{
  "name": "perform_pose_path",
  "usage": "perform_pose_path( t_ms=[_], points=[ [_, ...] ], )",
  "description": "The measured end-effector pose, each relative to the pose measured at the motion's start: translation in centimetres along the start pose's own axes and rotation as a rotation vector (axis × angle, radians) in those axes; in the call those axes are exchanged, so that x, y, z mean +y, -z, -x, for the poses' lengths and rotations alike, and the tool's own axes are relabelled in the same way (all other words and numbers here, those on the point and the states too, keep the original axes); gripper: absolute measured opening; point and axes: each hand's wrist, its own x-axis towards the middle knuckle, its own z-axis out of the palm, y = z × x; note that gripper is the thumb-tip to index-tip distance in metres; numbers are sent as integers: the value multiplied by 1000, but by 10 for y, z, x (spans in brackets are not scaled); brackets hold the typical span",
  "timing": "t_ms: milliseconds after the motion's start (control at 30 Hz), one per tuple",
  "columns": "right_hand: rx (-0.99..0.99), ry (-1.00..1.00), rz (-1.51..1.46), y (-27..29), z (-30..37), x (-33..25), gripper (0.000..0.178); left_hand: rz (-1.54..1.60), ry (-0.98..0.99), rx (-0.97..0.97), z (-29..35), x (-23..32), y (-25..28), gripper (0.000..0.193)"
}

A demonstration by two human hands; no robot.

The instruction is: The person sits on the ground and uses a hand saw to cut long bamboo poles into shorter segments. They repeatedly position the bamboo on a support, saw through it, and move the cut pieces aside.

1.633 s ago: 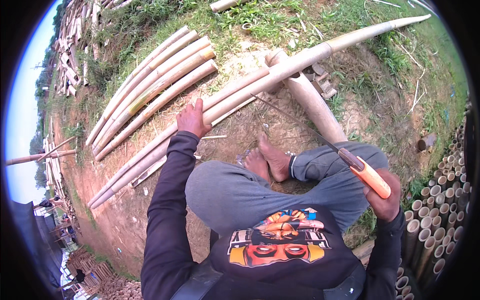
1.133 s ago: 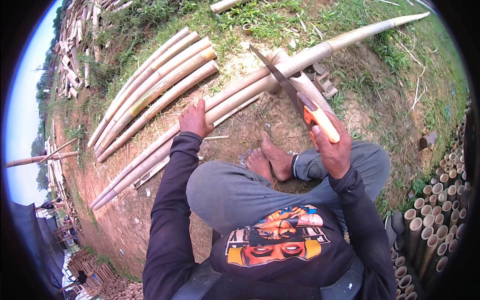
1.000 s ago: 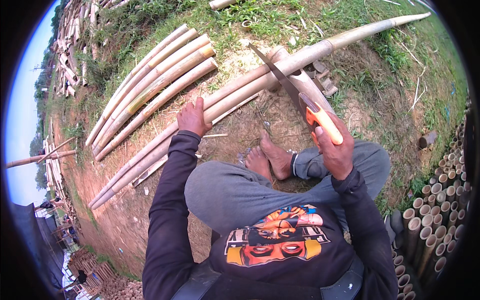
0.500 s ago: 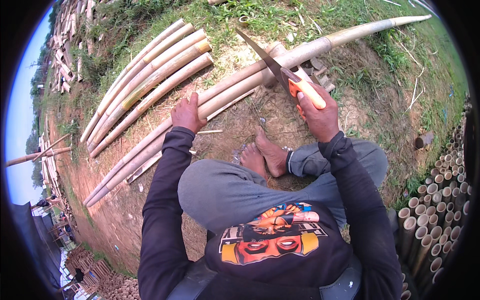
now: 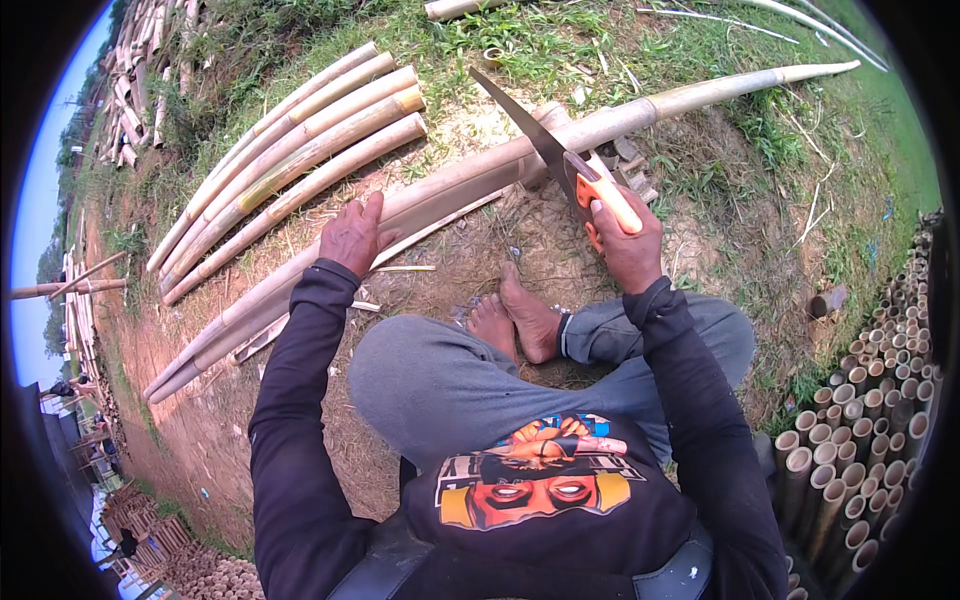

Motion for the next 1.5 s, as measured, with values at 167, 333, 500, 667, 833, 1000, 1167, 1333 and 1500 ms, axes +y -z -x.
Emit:
perform_pose_path(
  t_ms=[167,333,500,667,833,1000,1167,1333,1500],
  points=[
    [-7,-81,-131,1,11,-9,34,-38,-141,-155,101,5,-35,53],
    [-19,-89,-119,1,13,-17,33,111,-193,-124,200,20,-115,52],
    [-13,-121,-106,1,11,-16,34,298,15,-140,222,0,-158,52],
    [-2,-86,-137,-3,14,-15,33,340,286,-291,240,0,-143,53],
    [-32,-106,-108,-3,15,-13,34,302,528,-409,222,6,-158,57],
    [-60,-76,-142,-3,18,-27,39,211,189,49,144,28,-136,70],
    [-67,-68,-88,-8,18,-33,39,118,50,377,11,46,-58,89],
    [-56,-27,-11,-7,18,-14,41,188,222,-206,-44,44,-30,59],
    [-9,-16,33,24,80,-26,47,164,221,-205,-39,44,-30,54]
  ],
)
